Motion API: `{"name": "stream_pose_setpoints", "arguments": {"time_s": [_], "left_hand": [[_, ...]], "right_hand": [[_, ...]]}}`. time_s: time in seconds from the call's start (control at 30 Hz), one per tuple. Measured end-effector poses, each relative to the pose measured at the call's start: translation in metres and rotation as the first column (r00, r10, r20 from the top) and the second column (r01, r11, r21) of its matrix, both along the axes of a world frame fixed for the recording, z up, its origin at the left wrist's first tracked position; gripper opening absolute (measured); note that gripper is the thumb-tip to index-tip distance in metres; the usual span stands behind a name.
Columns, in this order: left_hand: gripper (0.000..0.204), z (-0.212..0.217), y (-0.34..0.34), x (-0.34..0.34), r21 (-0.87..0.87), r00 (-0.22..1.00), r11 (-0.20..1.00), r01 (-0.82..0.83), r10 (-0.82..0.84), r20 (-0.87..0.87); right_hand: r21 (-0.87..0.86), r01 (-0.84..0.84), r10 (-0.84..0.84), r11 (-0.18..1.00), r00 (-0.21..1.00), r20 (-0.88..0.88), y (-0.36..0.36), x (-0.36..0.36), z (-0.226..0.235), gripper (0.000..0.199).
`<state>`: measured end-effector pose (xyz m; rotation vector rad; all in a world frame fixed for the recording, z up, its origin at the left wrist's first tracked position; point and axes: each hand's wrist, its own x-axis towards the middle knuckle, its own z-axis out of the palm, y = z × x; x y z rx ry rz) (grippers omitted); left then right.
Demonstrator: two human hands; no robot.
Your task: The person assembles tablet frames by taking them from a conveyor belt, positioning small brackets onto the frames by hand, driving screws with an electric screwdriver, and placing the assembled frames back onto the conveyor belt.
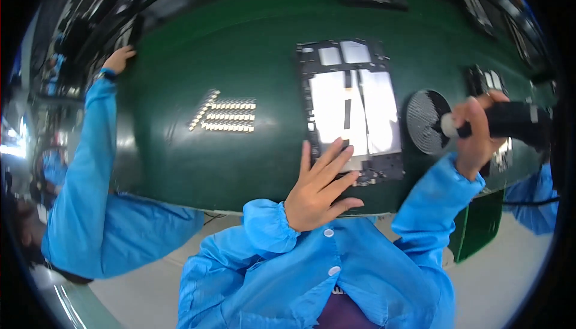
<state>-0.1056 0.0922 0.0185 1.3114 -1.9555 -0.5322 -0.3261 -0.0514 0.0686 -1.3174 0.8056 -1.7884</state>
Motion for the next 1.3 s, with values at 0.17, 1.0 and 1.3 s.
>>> {"name": "stream_pose_setpoints", "arguments": {"time_s": [0.17,1.0,1.3], "left_hand": [[0.021,0.006,-0.013,0.105,-0.121,0.953,0.959,-0.257,0.272,0.135],[0.005,0.018,-0.042,0.173,0.213,0.910,0.889,-0.404,0.369,0.189],[0.010,0.023,-0.064,0.116,0.473,0.784,0.874,-0.107,0.367,-0.500]], "right_hand": [[-0.035,-0.048,0.047,0.998,0.998,-0.032,0.002,0.012,0.002,0.037],[-0.036,-0.103,0.101,0.994,0.993,-0.055,0.013,0.034,0.009,0.038],[-0.090,-0.234,0.231,0.968,0.972,-0.041,0.011,0.074,0.018,0.034]]}}
